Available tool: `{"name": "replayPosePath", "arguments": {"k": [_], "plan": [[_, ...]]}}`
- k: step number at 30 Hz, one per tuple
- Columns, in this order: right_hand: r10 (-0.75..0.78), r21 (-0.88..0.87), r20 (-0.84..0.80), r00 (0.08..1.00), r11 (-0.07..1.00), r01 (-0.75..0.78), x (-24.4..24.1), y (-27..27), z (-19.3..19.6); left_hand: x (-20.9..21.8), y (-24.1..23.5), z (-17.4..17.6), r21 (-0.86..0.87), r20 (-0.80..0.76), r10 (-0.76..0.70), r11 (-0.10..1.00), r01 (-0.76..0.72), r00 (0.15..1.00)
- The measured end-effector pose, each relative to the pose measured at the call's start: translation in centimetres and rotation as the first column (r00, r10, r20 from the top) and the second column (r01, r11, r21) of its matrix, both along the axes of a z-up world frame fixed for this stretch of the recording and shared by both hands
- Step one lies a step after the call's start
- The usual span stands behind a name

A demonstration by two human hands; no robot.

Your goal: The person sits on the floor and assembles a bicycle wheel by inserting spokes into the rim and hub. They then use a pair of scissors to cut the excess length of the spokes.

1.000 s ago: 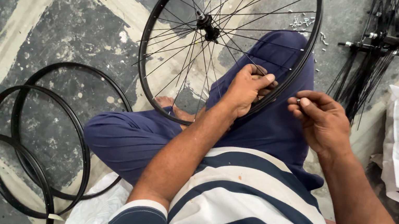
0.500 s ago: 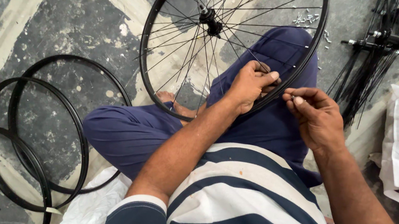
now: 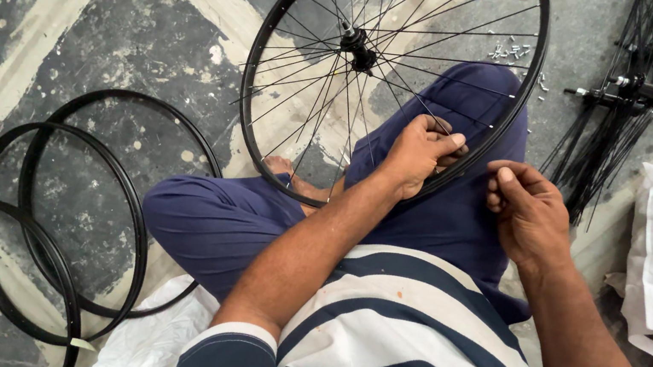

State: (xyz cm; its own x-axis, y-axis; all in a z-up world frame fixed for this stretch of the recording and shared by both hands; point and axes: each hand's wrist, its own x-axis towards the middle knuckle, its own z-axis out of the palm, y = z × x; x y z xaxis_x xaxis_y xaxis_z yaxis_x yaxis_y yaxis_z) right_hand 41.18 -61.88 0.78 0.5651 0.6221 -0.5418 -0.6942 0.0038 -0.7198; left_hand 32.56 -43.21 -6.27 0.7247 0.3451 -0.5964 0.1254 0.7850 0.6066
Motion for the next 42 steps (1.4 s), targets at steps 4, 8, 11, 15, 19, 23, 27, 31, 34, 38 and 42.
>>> {"name": "replayPosePath", "arguments": {"k": [4, 8, 11, 15, 19, 23, 27, 31, 34, 38, 42], "plan": [[0.007, -0.035, 0.004, 1.0, 0.999, -0.007, -0.2, 0.6, 1.3, -0.1, -0.1, 0.3, 0.011, 0.0, 0.01, 1.0, -0.01, 1.0], [0.021, -0.018, 0.029, 0.999, 1.0, -0.021, -0.5, 1.2, 2.4, -0.1, 0.1, 1.2, 0.002, -0.006, -0.006, 1.0, 0.006, 1.0], [0.057, -0.088, 0.095, 0.994, 0.995, -0.048, -0.6, 1.3, 2.4, -0.5, 0.5, 2.0, -0.058, -0.008, -0.021, 0.998, 0.02, 1.0], [0.107, -0.124, 0.153, 0.982, 0.988, -0.088, -0.6, 1.3, 1.7, -0.5, 0.5, 2.2, -0.058, 0.014, -0.013, 0.998, 0.014, 1.0], [0.1, -0.069, 0.254, 0.962, 0.994, -0.085, -0.5, 1.4, 1.7, -0.4, 0.5, 2.0, -0.036, -0.001, -0.035, 0.999, 0.034, 0.999], [0.134, -0.157, 0.312, 0.941, 0.984, -0.088, -0.3, 2.0, 2.4, -0.3, 0.4, 1.6, -0.031, -0.001, -0.031, 0.999, 0.031, 1.0], [0.124, -0.156, 0.323, 0.938, 0.985, -0.077, -0.4, 2.4, 2.9, -0.2, 0.3, 1.3, -0.003, -0.008, -0.034, 0.999, 0.034, 0.999], [0.171, -0.146, 0.429, 0.887, 0.982, -0.119, -0.7, 2.8, 2.7, -0.2, 0.3, 1.3, -0.014, -0.009, -0.024, 1.0, 0.024, 1.0], [0.3, -0.339, 0.787, 0.539, 0.94, -0.028, -1.4, 3.2, 2.3, -0.2, 0.4, 1.3, -0.015, -0.013, -0.025, 1.0, 0.025, 1.0], [0.329, -0.403, 0.819, 0.47, 0.913, 0.063, -1.6, 3.9, 1.7, -0.3, 0.3, 1.2, 0.002, -0.017, -0.025, 1.0, 0.025, 1.0], [0.321, -0.384, 0.82, 0.474, 0.922, 0.039, -1.5, 4.0, 1.4, -0.1, 0.3, 1.0, 0.008, -0.017, -0.025, 1.0, 0.025, 1.0]]}}
